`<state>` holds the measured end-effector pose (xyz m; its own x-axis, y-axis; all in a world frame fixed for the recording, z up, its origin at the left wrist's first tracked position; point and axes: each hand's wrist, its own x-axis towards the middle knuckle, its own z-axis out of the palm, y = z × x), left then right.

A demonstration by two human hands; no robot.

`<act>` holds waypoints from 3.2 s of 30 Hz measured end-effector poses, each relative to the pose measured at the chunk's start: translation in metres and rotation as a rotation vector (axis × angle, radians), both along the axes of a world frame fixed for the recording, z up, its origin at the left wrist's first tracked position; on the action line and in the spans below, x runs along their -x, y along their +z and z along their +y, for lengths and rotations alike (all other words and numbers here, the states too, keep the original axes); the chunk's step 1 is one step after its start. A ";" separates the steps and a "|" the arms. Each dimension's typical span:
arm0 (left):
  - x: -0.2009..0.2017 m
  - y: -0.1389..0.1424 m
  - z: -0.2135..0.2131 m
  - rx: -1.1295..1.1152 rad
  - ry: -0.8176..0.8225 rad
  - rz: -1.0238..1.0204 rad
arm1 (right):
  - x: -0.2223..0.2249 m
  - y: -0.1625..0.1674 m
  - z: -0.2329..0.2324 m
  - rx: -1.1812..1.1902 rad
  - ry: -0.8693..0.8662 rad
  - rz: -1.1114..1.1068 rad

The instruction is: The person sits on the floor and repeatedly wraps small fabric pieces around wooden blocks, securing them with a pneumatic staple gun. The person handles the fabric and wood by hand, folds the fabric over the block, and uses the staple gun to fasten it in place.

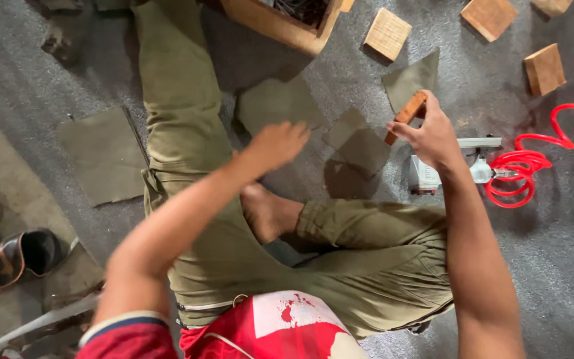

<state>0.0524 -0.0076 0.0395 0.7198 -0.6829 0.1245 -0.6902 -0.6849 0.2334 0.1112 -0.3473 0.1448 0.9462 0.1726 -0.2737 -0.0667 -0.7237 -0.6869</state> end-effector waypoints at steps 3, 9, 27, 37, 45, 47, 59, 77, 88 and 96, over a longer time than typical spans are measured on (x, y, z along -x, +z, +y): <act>0.036 -0.032 -0.010 0.000 0.036 0.029 | 0.004 -0.014 0.014 -0.079 -0.044 -0.039; 0.049 -0.034 -0.010 0.314 0.365 0.461 | -0.003 -0.042 0.075 -0.408 -0.087 0.164; -0.042 -0.029 0.056 0.439 1.020 0.983 | 0.012 -0.105 0.120 -1.142 -0.719 0.554; -0.020 -0.036 0.055 0.503 0.967 0.559 | 0.032 -0.096 0.167 -0.673 -0.324 0.443; -0.033 -0.028 0.056 0.551 1.080 0.535 | 0.028 -0.097 0.202 -0.561 -0.270 0.365; -0.033 -0.027 0.055 0.539 1.077 0.509 | 0.029 -0.096 0.204 -0.522 -0.273 0.337; -0.031 -0.034 0.050 0.507 1.079 0.506 | 0.048 -0.100 0.196 0.227 0.271 -0.208; 0.027 -0.040 0.006 0.237 0.544 0.054 | 0.029 -0.080 0.065 0.264 0.570 -0.084; 0.015 -0.052 -0.011 0.009 0.565 0.101 | 0.087 -0.067 -0.163 0.859 0.819 -0.290; 0.036 -0.042 -0.017 -0.071 0.608 0.037 | 0.035 -0.046 -0.144 0.759 0.794 0.055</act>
